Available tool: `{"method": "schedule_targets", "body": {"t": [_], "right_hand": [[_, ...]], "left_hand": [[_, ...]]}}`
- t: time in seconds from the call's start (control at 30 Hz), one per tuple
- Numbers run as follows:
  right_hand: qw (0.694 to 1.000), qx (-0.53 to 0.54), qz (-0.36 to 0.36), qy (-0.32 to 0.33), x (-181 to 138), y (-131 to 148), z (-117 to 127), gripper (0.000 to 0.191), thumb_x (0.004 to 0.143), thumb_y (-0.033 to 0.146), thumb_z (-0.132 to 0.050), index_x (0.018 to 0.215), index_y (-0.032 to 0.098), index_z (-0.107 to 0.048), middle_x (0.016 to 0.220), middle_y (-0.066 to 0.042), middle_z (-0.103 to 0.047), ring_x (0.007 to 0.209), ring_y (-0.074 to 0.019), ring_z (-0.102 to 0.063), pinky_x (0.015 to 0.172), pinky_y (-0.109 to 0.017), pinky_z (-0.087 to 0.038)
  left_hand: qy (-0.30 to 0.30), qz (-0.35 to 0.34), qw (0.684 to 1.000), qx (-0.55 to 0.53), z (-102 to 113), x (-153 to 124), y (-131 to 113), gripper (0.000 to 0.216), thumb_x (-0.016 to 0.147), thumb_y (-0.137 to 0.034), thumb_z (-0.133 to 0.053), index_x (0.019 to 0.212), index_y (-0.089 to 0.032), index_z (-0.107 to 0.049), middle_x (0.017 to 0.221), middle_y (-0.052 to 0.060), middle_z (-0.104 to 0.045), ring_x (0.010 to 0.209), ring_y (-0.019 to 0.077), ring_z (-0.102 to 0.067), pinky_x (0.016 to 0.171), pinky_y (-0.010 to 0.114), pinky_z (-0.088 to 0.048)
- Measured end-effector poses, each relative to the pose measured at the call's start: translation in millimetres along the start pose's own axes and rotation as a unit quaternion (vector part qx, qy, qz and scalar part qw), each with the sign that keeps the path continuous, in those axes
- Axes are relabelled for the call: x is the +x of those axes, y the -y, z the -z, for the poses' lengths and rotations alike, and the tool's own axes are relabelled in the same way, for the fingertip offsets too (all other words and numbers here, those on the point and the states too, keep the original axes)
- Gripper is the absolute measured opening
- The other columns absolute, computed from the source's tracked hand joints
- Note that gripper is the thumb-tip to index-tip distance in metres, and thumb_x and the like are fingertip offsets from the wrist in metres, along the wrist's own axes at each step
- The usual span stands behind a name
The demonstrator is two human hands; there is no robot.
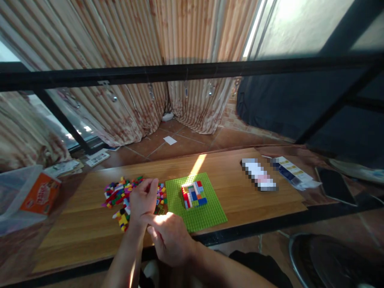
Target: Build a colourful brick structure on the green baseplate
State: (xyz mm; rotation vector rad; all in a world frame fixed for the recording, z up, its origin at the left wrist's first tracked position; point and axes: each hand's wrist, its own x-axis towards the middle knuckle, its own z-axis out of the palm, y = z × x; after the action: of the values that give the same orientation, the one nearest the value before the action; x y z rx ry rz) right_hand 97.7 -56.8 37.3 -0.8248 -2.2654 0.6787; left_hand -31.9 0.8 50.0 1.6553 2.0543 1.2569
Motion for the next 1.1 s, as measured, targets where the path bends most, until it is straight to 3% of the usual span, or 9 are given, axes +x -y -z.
{"method": "schedule_targets", "body": {"t": [0.3,0.43,0.67,1.1], "right_hand": [[0.999,0.021,0.005,-0.037,-0.8,-2.3,-9.0,0.023,0.091,0.022,-0.038,0.103,0.018,-0.057,0.084,-0.004,-0.068,0.068,-0.0152,-0.058,0.066,-0.027,-0.043],[0.997,0.012,0.005,-0.072,-0.5,-3.1,-14.4,0.023,0.089,0.024,-0.036,0.098,0.017,-0.056,0.082,-0.006,-0.066,0.066,-0.0162,-0.056,0.063,-0.028,-0.042],[0.998,0.022,0.008,-0.056,3.2,0.9,-12.7,0.023,0.085,0.022,-0.038,0.101,0.018,-0.054,0.083,-0.004,-0.065,0.064,-0.0159,-0.054,0.063,-0.028,-0.041],[0.999,0.008,-0.007,-0.043,-0.7,-2.4,-15.2,0.025,0.086,0.023,-0.04,0.106,0.018,-0.055,0.081,-0.004,-0.064,0.067,-0.0172,-0.056,0.063,-0.028,-0.042]], "left_hand": [[0.053,0.003,0.998,-0.03,-9.4,-6.6,5.3,0.029,0.082,-0.044,-0.053,0.074,-0.02,-0.067,0.054,-0.003,-0.058,0.052,0.012,-0.052,0.053,0.023,-0.039],[0.08,0.013,0.995,-0.05,-12.8,-6.4,7.0,0.029,0.08,-0.045,-0.054,0.073,-0.02,-0.067,0.054,-0.003,-0.058,0.053,0.0123,-0.052,0.052,0.022,-0.039],[0.054,0.027,0.996,-0.064,-10.3,-6.9,5.0,0.029,0.08,-0.045,-0.053,0.074,-0.02,-0.068,0.056,-0.003,-0.061,0.054,0.013,-0.054,0.053,0.022,-0.04],[0.078,0.018,0.995,-0.058,-9.5,-8.6,3.9,0.027,0.08,-0.043,-0.053,0.071,-0.02,-0.065,0.052,-0.004,-0.056,0.053,0.0123,-0.052,0.05,0.022,-0.039]]}}
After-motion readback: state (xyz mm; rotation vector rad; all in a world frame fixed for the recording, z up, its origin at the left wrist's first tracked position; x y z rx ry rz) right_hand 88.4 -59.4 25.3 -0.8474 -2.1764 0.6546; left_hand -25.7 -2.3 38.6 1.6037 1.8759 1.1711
